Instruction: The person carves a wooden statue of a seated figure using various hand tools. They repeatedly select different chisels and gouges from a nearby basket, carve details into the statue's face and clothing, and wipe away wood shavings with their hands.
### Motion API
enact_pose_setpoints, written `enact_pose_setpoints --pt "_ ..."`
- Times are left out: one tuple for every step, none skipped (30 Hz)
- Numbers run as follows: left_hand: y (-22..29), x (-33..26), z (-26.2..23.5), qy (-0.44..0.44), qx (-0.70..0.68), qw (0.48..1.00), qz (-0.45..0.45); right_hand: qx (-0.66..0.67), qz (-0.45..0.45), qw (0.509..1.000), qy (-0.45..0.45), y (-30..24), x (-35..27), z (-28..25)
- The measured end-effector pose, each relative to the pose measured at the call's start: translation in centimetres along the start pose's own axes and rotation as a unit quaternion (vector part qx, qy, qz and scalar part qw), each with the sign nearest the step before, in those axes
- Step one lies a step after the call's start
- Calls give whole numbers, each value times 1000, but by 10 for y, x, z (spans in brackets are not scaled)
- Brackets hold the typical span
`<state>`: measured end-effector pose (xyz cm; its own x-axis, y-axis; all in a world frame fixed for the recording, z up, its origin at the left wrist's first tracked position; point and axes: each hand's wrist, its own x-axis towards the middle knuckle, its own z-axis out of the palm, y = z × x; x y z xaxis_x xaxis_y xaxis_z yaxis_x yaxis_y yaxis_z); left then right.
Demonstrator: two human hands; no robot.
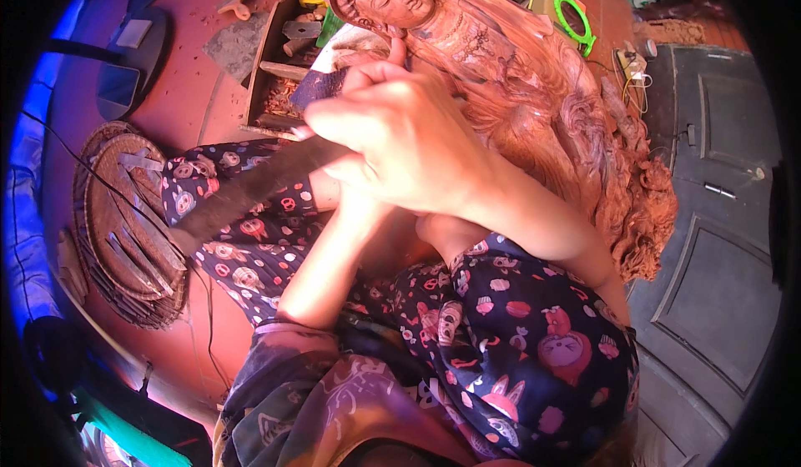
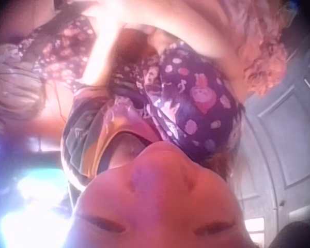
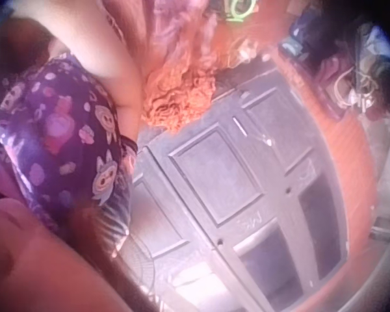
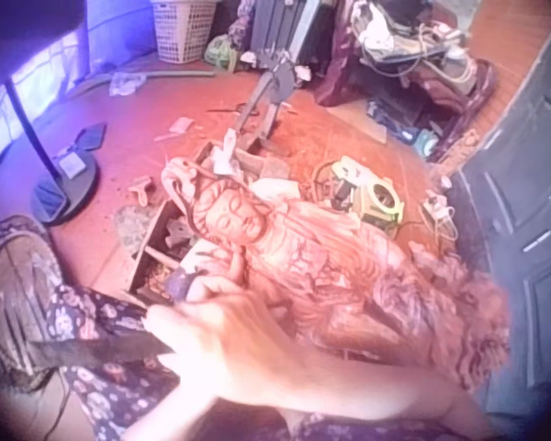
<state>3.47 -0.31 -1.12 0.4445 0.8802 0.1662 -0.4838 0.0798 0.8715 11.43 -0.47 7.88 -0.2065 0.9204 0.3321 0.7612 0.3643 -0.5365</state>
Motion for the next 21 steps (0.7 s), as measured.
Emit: enact_pose_setpoints --pt "-1 1 4 -6 -2 1000 0 2 7 1000 3 -2 -7 -3" --pt "0 0 7 -7 1 1000 2 10 8 1000 4 -3 -10 -3" --pt "0 0 9 -9 2 1000 4 5 7 1000 -3 -2 -9 -2" --pt "1 0 7 -5 2 1000 1 0 6 1000 -11 -1 -5 1" --pt "2 1 5 -1 1 1000 1 -4 4 1000 -18 1 0 4" --pt "1 2 1 0 -6 1000 2 -16 -48 999 2 1 5 8" --pt "-1 3 0 0 -11 1000 -1 6 -44 999 -2 0 2 7" --pt "-3 4 0 -1 -17 1000 -3 28 -40 999 -7 -3 -2 7" --pt "-3 4 0 -2 -15 1000 -5 51 -37 998 -11 -6 -7 9" --pt "-2 4 0 -4 -8 1000 -14 20 -52 998 23 -6 -14 15" --pt "3 4 3 -7 9 1000 -25 -39 -55 998 13 -8 -20 12" --pt "11 4 7 -11 26 999 -40 -36 -62 997 15 -12 -22 7" --pt "17 2 10 -8 33 998 -49 -33 -69 997 17 -14 -24 3" --pt "24 0 15 -6 43 998 -56 -38 -64 997 8 -14 -28 1" --pt "26 -1 17 5 19 999 -46 -44 -61 997 -3 -14 -31 -1" --pt "28 -2 20 16 -4 999 -37 -51 -57 997 -13 -14 -32 -2" --pt "15 -3 13 4 -13 1000 -10 -60 -64 996 -4 -13 -33 0" --pt "2 -2 6 -10 -21 1000 18 -70 -71 995 10 -9 -33 4" --pt "-7 -1 4 -13 -39 999 26 -81 -75 994 23 -4 -34 9" --pt "-11 0 2 -14 -64 998 25 -61 -88 993 46 1 -33 16" --pt "-11 1 1 -15 -94 995 23 -44 -111 992 39 5 -31 21"
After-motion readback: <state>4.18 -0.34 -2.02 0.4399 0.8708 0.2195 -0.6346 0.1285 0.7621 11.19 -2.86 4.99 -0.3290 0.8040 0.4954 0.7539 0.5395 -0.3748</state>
